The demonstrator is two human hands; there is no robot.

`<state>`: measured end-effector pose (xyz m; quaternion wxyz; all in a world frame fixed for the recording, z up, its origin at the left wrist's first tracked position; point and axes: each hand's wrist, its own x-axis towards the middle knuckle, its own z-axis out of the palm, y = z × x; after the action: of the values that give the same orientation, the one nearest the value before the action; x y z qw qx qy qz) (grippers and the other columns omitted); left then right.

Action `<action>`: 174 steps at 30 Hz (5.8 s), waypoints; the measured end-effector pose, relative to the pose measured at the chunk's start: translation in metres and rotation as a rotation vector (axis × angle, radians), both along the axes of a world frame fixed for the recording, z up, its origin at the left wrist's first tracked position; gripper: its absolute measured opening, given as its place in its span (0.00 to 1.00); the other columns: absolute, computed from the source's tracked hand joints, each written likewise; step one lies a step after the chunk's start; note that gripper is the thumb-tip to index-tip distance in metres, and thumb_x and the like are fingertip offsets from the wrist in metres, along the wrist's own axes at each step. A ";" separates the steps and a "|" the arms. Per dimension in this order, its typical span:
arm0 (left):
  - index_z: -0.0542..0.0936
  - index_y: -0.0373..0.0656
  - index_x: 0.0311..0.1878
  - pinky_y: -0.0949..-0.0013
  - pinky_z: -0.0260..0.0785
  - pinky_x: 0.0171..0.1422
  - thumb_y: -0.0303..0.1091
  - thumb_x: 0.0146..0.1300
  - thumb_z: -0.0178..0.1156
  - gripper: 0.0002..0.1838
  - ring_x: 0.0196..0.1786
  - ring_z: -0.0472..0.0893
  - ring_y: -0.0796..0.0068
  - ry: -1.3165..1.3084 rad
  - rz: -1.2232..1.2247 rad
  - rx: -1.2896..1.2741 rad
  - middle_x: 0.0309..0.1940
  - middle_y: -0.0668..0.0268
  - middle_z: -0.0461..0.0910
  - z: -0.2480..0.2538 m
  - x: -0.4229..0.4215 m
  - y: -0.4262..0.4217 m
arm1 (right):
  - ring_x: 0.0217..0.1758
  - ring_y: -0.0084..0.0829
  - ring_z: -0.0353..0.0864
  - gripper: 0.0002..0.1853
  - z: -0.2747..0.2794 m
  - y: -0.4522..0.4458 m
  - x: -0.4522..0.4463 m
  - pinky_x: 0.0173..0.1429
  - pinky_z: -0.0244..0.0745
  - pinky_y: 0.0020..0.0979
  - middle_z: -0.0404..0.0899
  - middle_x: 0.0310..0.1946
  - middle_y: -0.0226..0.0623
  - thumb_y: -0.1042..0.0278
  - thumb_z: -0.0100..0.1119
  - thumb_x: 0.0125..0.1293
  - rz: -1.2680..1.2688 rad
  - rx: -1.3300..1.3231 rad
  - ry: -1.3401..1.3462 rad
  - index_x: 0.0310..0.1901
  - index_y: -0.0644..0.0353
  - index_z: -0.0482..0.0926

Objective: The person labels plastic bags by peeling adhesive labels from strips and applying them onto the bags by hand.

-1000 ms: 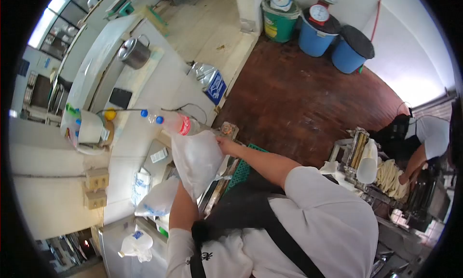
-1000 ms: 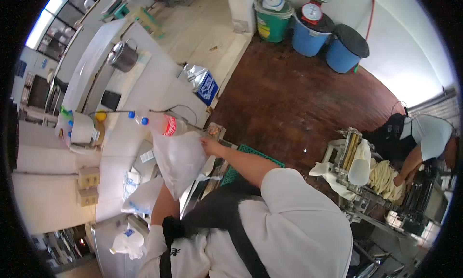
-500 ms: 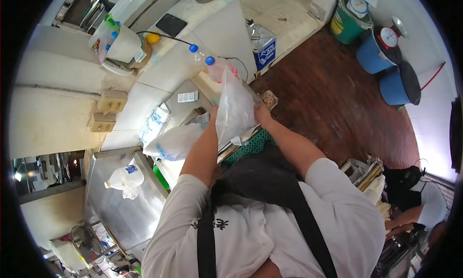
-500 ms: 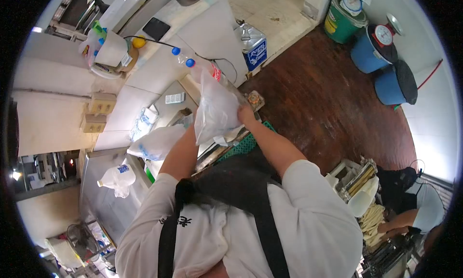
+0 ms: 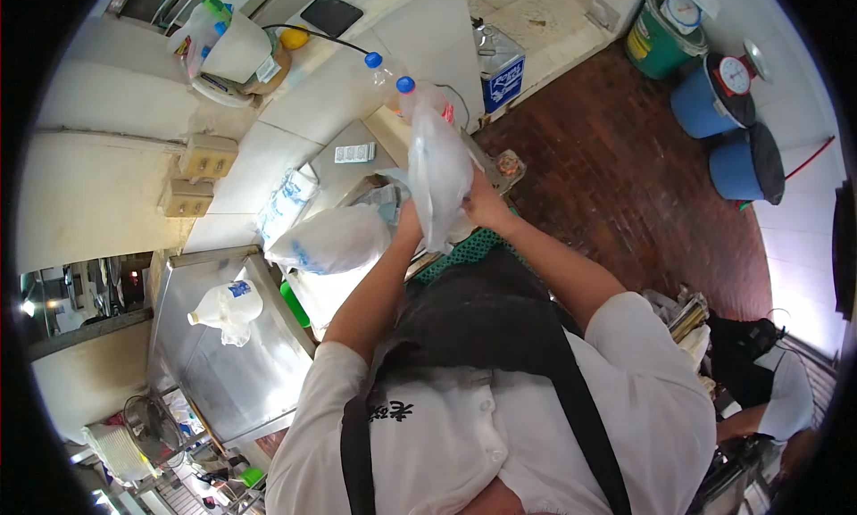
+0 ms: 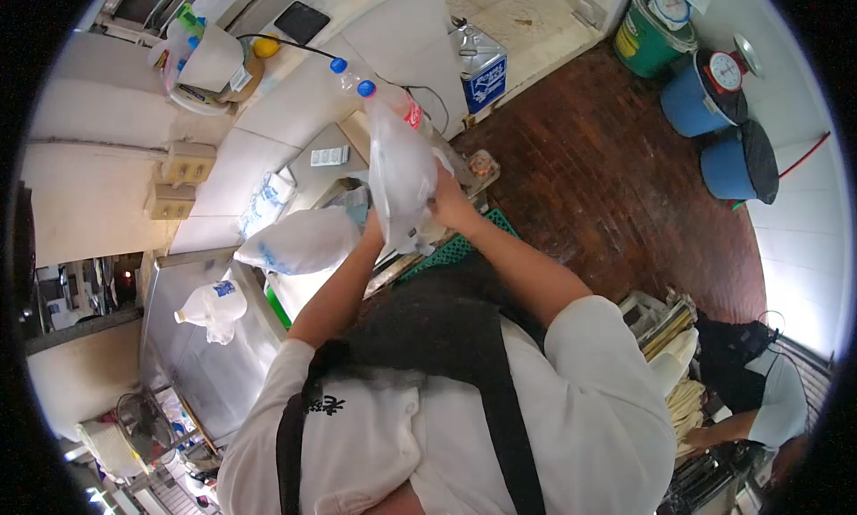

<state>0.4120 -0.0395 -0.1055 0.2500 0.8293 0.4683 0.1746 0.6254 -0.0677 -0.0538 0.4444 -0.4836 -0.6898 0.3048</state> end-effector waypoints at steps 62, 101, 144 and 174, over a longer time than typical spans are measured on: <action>0.76 0.39 0.58 0.65 0.74 0.58 0.30 0.74 0.52 0.13 0.51 0.81 0.71 -1.424 0.390 -0.960 0.50 0.62 0.81 0.321 -0.101 -0.116 | 0.40 0.41 0.79 0.08 0.253 -0.107 -0.141 0.46 0.73 0.39 0.78 0.35 0.34 0.75 0.68 0.58 0.095 0.268 0.083 0.39 0.57 0.82; 0.78 0.33 0.56 0.62 0.67 0.69 0.26 0.71 0.57 0.14 0.59 0.78 0.68 -1.123 0.072 -0.866 0.54 0.58 0.81 0.301 -0.074 -0.138 | 0.40 0.42 0.80 0.07 0.242 -0.152 -0.113 0.46 0.75 0.39 0.76 0.36 0.39 0.71 0.63 0.64 -0.139 0.188 0.202 0.43 0.60 0.80; 0.78 0.35 0.52 0.65 0.65 0.66 0.25 0.71 0.56 0.10 0.55 0.78 0.72 -1.173 0.125 -0.930 0.50 0.61 0.82 0.302 -0.077 -0.145 | 0.46 0.45 0.79 0.10 0.246 -0.157 -0.116 0.49 0.76 0.40 0.78 0.40 0.40 0.65 0.63 0.64 -0.100 0.090 0.047 0.44 0.58 0.82; 0.79 0.37 0.48 0.64 0.73 0.52 0.38 0.75 0.56 0.13 0.47 0.80 0.73 -1.129 0.196 -1.060 0.46 0.62 0.82 0.286 -0.077 -0.141 | 0.48 0.40 0.78 0.08 0.225 -0.153 -0.112 0.54 0.73 0.39 0.78 0.40 0.34 0.64 0.66 0.62 -0.095 0.332 -0.180 0.42 0.53 0.83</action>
<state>0.3346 -0.1801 0.1805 0.7969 0.3394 0.3621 0.3445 0.5138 -0.2205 0.1713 0.4684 -0.4608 -0.7441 0.1210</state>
